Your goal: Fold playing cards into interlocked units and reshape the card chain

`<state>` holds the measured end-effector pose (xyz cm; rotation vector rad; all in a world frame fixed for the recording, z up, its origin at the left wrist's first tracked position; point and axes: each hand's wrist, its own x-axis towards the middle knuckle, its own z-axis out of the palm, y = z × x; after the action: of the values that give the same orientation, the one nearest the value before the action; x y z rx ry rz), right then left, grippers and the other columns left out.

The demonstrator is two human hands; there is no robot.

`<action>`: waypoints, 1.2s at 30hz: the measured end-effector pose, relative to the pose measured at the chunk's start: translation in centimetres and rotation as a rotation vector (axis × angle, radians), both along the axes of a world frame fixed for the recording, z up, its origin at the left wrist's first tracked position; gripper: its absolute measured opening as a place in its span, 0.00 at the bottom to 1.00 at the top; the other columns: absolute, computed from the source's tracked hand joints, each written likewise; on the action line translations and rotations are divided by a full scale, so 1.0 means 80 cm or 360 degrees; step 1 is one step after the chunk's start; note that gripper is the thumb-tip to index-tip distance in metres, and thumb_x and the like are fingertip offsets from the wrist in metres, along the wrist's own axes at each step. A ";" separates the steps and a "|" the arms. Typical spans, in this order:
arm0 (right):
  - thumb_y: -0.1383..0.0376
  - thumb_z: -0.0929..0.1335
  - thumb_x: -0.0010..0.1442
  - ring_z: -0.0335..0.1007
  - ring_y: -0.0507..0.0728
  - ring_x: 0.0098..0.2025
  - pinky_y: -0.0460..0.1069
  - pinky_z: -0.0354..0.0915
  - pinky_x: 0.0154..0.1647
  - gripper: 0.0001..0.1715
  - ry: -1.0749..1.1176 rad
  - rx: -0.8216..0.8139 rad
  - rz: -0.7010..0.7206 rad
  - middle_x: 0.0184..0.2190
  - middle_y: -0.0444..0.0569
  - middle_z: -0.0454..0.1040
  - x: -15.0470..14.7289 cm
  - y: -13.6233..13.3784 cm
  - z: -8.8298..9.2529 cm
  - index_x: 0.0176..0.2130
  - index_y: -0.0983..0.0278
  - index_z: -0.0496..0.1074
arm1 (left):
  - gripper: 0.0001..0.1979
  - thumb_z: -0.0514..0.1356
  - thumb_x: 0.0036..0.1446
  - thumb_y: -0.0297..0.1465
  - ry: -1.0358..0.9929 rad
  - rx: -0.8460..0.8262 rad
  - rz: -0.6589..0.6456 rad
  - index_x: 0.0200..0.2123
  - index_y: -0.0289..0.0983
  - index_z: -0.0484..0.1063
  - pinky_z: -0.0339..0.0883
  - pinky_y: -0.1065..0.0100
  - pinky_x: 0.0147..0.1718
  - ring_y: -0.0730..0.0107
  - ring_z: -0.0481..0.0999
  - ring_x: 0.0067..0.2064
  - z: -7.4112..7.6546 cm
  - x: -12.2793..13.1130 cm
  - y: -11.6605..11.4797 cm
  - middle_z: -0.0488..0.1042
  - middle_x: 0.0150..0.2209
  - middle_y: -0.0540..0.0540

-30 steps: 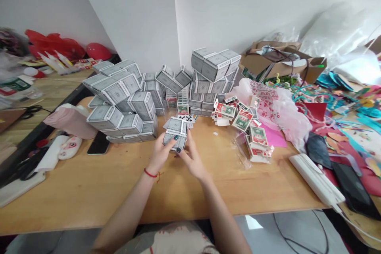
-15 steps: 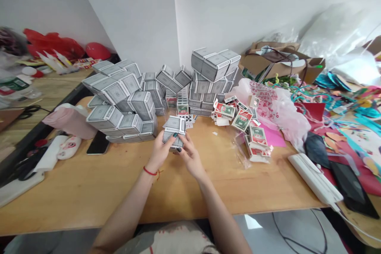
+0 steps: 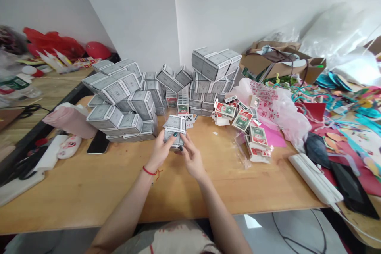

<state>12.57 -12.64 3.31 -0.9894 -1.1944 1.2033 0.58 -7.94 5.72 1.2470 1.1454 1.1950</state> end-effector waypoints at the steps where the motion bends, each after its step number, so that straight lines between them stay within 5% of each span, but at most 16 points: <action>1: 0.55 0.60 0.57 0.47 0.63 0.60 0.57 0.69 0.43 0.27 -0.0049 0.0015 -0.0036 0.61 0.46 0.48 -0.002 0.000 -0.001 0.56 0.57 0.59 | 0.17 0.58 0.49 0.36 0.0005 0.0001 0.0000 0.42 0.36 0.66 0.66 0.64 0.40 0.63 0.72 0.42 0.000 0.000 0.000 0.73 0.41 0.43; 6: 0.57 0.59 0.58 0.47 0.63 0.61 0.55 0.70 0.42 0.25 -0.0197 0.0062 -0.0208 0.60 0.47 0.52 -0.009 0.000 -0.002 0.55 0.57 0.61 | 0.16 0.57 0.50 0.35 -0.0002 0.0004 0.0022 0.43 0.36 0.64 0.64 0.64 0.43 0.64 0.71 0.44 0.001 0.000 -0.001 0.72 0.42 0.43; 11: 0.55 0.59 0.59 0.65 0.59 0.48 0.54 0.73 0.35 0.24 -0.0080 -0.0058 -0.0276 0.53 0.49 0.62 0.000 0.004 0.015 0.53 0.58 0.63 | 0.23 0.56 0.51 0.32 -0.0054 0.0070 -0.0071 0.51 0.38 0.56 0.61 0.66 0.46 0.65 0.66 0.50 0.019 0.001 -0.018 0.65 0.50 0.43; 14: 0.54 0.59 0.58 0.69 0.54 0.36 0.51 0.74 0.28 0.24 -0.0073 -0.0087 -0.0304 0.51 0.50 0.64 0.011 0.004 0.034 0.52 0.59 0.63 | 0.20 0.56 0.52 0.34 0.0309 0.0323 -0.0077 0.49 0.38 0.60 0.61 0.62 0.46 0.63 0.66 0.49 0.037 -0.003 -0.027 0.65 0.48 0.41; 18: 0.54 0.59 0.58 0.68 0.48 0.26 0.48 0.73 0.22 0.24 -0.0092 -0.0094 -0.0276 0.53 0.52 0.61 0.020 -0.001 0.059 0.52 0.57 0.62 | 0.15 0.60 0.47 0.38 0.0891 0.0806 0.0213 0.37 0.36 0.68 0.54 0.54 0.51 0.54 0.58 0.53 0.052 -0.009 -0.027 0.60 0.48 0.38; 22: 0.56 0.61 0.57 0.67 0.46 0.21 0.49 0.73 0.23 0.25 -0.0098 -0.0108 -0.0190 0.54 0.52 0.61 0.019 -0.009 0.080 0.55 0.56 0.59 | 0.12 0.54 0.53 0.35 0.0707 0.1019 0.0073 0.40 0.37 0.67 0.48 0.53 0.55 0.55 0.55 0.57 0.056 -0.010 -0.025 0.61 0.50 0.41; 31: 0.59 0.61 0.58 0.66 0.48 0.24 0.46 0.69 0.21 0.27 -0.0412 0.0202 -0.0301 0.59 0.55 0.52 0.003 -0.020 0.079 0.57 0.56 0.56 | 0.10 0.53 0.54 0.36 -0.0022 0.0410 0.0247 0.35 0.38 0.69 0.61 0.66 0.44 0.64 0.68 0.44 0.049 0.002 -0.026 0.68 0.40 0.45; 36: 0.60 0.66 0.53 0.67 0.51 0.28 0.49 0.68 0.29 0.33 -0.0623 0.0256 -0.0124 0.53 0.55 0.62 0.011 -0.013 0.071 0.57 0.57 0.55 | 0.09 0.56 0.50 0.36 -0.0203 0.0059 0.0158 0.30 0.36 0.70 0.64 0.71 0.33 0.69 0.70 0.35 0.032 -0.002 -0.014 0.71 0.31 0.49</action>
<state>13.46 -13.70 8.97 -1.1707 -1.5168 0.8585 0.43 -9.06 8.29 1.1354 1.1053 1.3559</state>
